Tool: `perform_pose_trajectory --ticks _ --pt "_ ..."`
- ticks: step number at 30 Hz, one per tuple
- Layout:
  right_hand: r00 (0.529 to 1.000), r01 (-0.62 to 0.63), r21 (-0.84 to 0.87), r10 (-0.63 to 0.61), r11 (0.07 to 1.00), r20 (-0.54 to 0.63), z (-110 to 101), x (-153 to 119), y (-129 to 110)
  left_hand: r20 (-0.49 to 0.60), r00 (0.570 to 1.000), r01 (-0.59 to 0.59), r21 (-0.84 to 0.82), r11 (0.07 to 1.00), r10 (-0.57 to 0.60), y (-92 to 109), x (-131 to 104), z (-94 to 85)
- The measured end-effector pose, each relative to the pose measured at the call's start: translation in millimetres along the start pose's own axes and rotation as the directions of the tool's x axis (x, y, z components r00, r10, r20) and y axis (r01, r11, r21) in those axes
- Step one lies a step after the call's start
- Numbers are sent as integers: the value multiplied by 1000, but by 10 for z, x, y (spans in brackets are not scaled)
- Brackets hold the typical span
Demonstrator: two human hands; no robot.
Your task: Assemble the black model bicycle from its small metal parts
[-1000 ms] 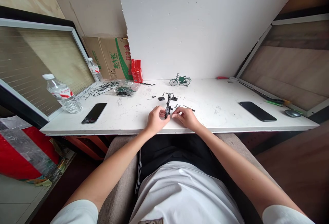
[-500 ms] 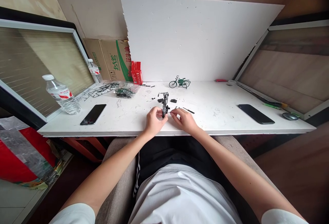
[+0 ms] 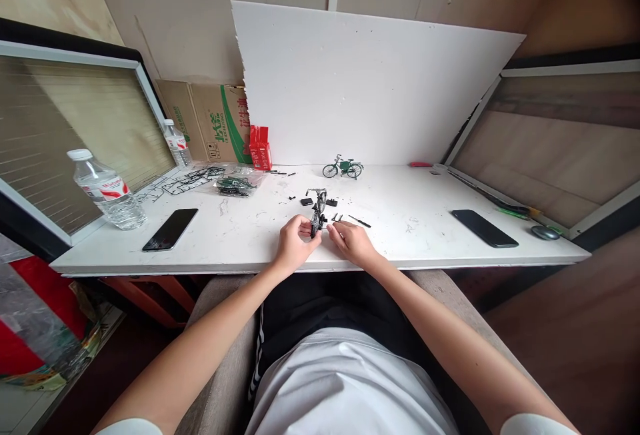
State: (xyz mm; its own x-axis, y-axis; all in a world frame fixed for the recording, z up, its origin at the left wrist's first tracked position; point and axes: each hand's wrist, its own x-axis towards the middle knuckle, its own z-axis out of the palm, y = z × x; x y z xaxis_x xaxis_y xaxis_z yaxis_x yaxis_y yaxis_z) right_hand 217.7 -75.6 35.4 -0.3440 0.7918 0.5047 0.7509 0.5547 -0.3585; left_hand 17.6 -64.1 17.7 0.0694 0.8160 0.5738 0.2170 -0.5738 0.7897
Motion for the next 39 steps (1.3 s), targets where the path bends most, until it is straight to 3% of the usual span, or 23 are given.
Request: perform_pose_trajectory --ticks 13,39 --pt "1000 4 -29 -3 1000 8 23 7 6 38 989 144 -65 987 -142 -3 48 1" --pt "1000 7 -86 -6 996 3 48 -27 45 69 989 129 -23 991 -127 -28 20 0"
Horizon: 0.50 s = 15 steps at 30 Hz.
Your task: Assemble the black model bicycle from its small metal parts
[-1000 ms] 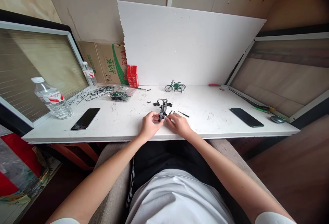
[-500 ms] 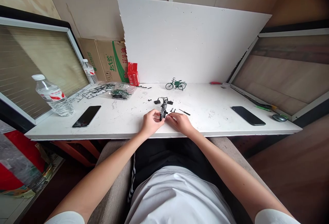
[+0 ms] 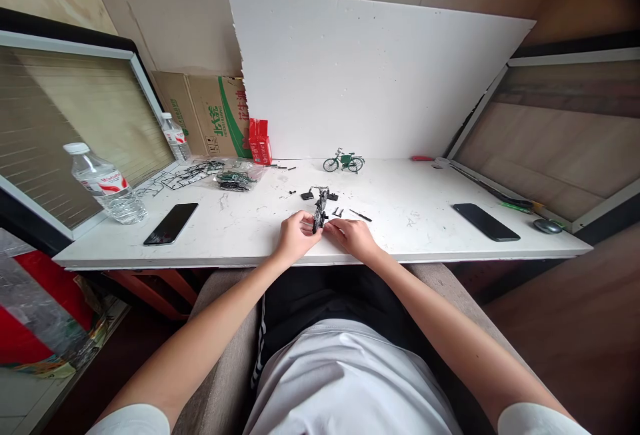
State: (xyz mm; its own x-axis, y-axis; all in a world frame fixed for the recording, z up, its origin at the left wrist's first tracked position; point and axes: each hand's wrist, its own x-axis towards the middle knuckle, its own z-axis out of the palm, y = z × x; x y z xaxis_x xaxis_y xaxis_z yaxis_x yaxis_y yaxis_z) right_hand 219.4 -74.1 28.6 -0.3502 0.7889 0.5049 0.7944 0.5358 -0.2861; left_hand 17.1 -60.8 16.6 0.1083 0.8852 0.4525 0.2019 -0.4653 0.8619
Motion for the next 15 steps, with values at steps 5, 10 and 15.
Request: perform_pose_trajectory --ticks 5,10,15 --pt "998 68 17 -68 998 -6 -13 -22 -11 3 1000 -16 -2 1000 16 -23 1 -9" --pt "998 70 29 -70 997 -4 -16 -19 -5 -10 1000 -8 -7 1000 8 -24 5 -6" --pt "999 45 46 -44 998 -21 -37 -15 -53 -46 999 10 -19 1000 -11 -27 7 15"
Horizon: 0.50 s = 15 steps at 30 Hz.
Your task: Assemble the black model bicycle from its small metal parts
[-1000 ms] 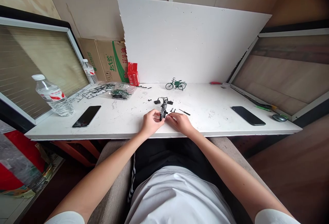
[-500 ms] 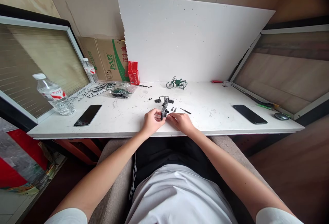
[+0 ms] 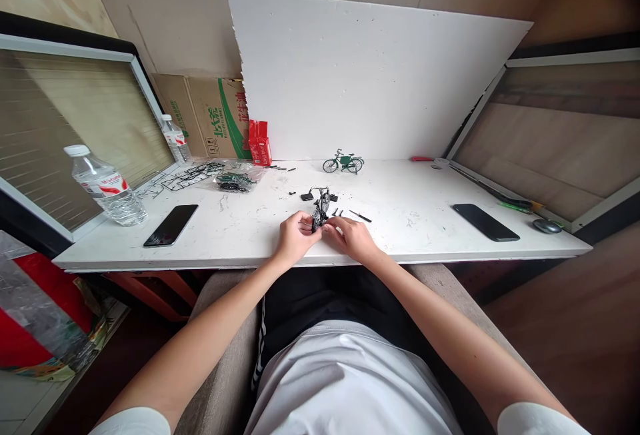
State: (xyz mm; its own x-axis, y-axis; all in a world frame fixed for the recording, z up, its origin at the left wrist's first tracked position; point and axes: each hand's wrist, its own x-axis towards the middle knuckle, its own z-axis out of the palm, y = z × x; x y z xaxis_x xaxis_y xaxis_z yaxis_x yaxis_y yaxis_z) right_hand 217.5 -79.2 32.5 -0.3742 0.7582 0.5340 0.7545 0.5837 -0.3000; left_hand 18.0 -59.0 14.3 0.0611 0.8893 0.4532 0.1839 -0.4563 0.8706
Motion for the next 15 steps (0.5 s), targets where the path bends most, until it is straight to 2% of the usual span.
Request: perform_pose_trajectory --ticks 7,15 --pt "994 13 57 -7 998 -105 25 13 -13 -59 998 -31 -10 999 31 29 -1 -16" --pt "999 -27 7 27 1000 -36 43 20 34 -57 997 -60 22 998 61 6 -3 1"
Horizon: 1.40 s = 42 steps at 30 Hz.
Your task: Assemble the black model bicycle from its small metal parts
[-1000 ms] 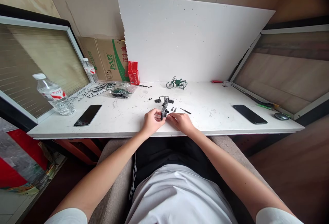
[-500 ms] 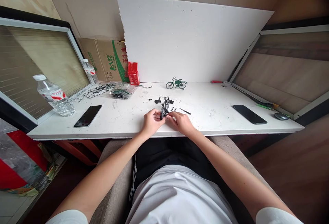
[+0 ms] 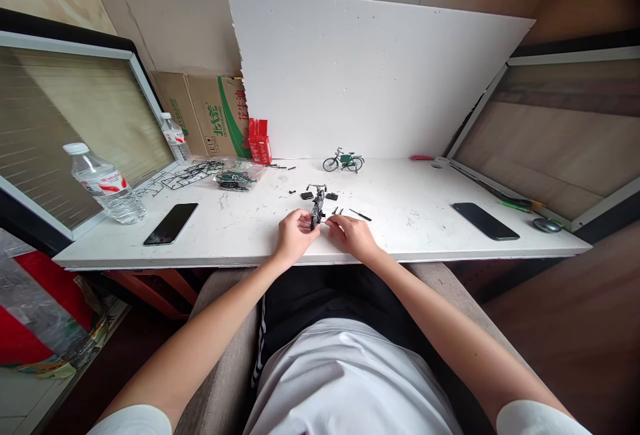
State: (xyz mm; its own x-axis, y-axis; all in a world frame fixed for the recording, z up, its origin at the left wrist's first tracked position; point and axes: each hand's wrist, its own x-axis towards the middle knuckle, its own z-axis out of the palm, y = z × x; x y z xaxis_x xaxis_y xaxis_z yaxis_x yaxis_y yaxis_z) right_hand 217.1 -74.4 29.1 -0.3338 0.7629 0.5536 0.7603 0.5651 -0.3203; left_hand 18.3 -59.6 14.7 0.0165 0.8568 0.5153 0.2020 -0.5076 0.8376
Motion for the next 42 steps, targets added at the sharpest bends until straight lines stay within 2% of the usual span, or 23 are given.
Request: perform_pose_trajectory --ticks 10,15,20,24,29,35,42 --pt "998 -51 -25 52 998 33 -46 19 -71 1 1000 -10 14 1000 10 -8 -11 14" --pt "1000 -10 -21 9 1000 -10 -27 18 -51 -15 1000 1 19 1000 0 -4 -5 0" --pt "999 19 -85 -22 996 -25 13 19 -8 -2 1000 -15 30 999 15 -4 -13 4" --pt "1000 -15 -136 17 991 12 18 13 2 20 999 -42 21 999 42 3 -22 12" --pt "999 -29 -97 31 995 20 -10 10 -29 13 998 -55 28 998 54 -13 -23 14" --pt "1000 16 -61 -17 998 -26 20 15 -23 -19 999 -47 47 998 48 -52 -12 10" --pt "999 -32 -75 33 997 6 18 10 14 39 999 -39 24 999 38 10 -18 8"
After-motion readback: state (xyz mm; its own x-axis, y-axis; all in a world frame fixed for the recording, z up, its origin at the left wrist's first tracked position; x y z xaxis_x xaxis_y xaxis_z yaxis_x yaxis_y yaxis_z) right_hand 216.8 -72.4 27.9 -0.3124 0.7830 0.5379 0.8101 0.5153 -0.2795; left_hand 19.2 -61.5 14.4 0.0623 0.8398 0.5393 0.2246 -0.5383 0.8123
